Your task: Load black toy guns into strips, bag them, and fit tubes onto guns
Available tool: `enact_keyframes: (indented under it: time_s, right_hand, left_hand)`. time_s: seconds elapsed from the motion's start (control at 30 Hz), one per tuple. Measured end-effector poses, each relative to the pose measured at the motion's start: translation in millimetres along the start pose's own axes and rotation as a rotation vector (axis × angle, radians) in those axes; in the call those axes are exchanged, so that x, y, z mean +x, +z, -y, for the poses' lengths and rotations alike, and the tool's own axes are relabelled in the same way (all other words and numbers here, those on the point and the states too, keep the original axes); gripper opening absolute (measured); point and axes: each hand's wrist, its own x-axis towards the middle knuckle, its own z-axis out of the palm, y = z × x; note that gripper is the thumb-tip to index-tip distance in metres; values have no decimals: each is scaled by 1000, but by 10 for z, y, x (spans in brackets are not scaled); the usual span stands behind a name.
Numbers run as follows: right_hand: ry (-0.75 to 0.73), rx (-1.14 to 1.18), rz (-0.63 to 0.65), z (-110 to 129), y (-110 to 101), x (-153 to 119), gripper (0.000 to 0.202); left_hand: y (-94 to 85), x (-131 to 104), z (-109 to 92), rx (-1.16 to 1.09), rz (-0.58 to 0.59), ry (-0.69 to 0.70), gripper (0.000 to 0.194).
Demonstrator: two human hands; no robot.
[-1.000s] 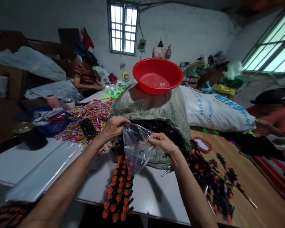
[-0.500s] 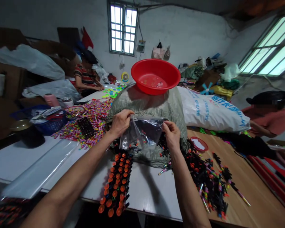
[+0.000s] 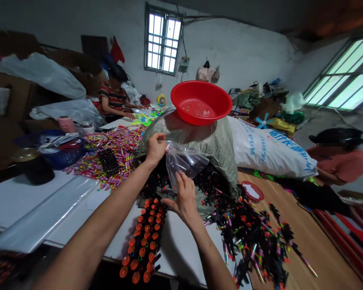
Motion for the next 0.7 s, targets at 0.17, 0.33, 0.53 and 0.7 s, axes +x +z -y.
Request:
enact_keyframes:
  time_s: [0.17,0.33,0.53,0.7]
  right_hand:
    - [267,263,-148,-26,131,146,35]
    - [428,329,-96,-201,99,213,29]
    - [553,447,-64,-233,221,171,18]
    - [572,550,-125,-244,127,183,18]
  left_hand:
    - [95,-26,1,64,21,56,28]
    - [-28,-161,154,220,115,306,41]
    - [-160,-541,460,506,752,-56,35]
    - [-31,-665,538,86,854,-359,44]
